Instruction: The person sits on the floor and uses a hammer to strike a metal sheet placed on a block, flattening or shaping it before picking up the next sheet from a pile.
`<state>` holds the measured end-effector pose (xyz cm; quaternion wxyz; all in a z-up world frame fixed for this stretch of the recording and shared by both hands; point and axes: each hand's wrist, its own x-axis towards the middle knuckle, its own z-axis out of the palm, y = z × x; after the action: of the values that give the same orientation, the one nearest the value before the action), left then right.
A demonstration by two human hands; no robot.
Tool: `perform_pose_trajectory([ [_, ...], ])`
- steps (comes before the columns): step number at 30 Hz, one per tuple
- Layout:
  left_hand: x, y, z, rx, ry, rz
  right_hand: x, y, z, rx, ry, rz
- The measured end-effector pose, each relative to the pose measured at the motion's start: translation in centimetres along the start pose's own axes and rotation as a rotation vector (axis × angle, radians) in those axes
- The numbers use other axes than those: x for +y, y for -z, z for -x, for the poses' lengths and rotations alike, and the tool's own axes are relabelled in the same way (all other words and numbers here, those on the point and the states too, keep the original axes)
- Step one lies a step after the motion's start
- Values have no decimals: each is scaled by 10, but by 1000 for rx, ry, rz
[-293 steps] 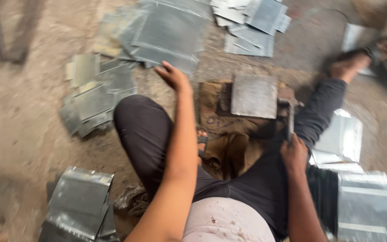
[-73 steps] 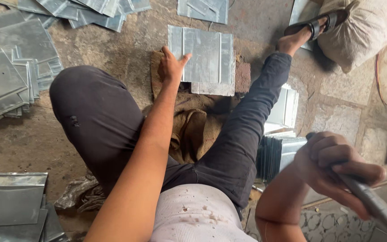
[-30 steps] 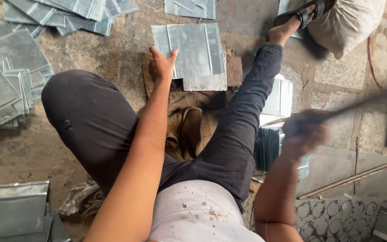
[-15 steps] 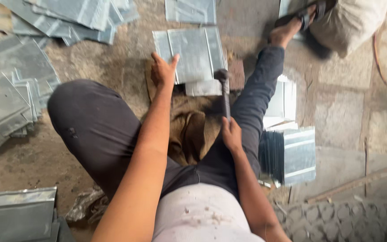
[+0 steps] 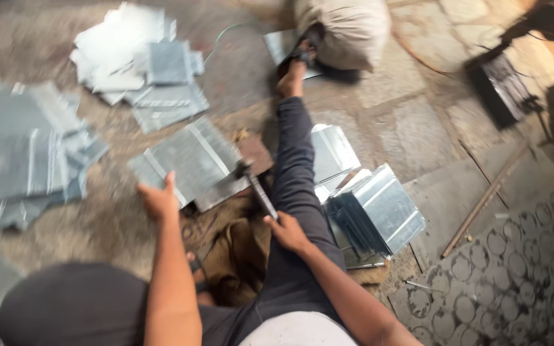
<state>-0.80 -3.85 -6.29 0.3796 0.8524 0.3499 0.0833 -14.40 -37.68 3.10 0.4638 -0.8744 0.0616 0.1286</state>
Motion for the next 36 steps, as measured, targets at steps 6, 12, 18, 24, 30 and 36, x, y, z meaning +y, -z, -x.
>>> perform_pose_trajectory([
  [6, -9, 2, -9, -141, -21, -42, -16, -2, -5, -75, -70, 46],
  [12, -6, 15, -4, -205, -5, 16, -21, 0, -4, -96, -60, 37],
  [18, -1, 21, -2, -185, -8, 231, -23, 1, -3, -106, -48, 28],
  [24, 2, 26, 4, -230, 89, 384, -31, 3, 0, -108, -39, 17],
  [30, 21, 43, 13, -334, 222, 219, -40, 8, 2, -177, -59, -23],
  [36, 24, 47, 16, -346, 193, 195, -37, 7, 0, -161, -61, -3],
])
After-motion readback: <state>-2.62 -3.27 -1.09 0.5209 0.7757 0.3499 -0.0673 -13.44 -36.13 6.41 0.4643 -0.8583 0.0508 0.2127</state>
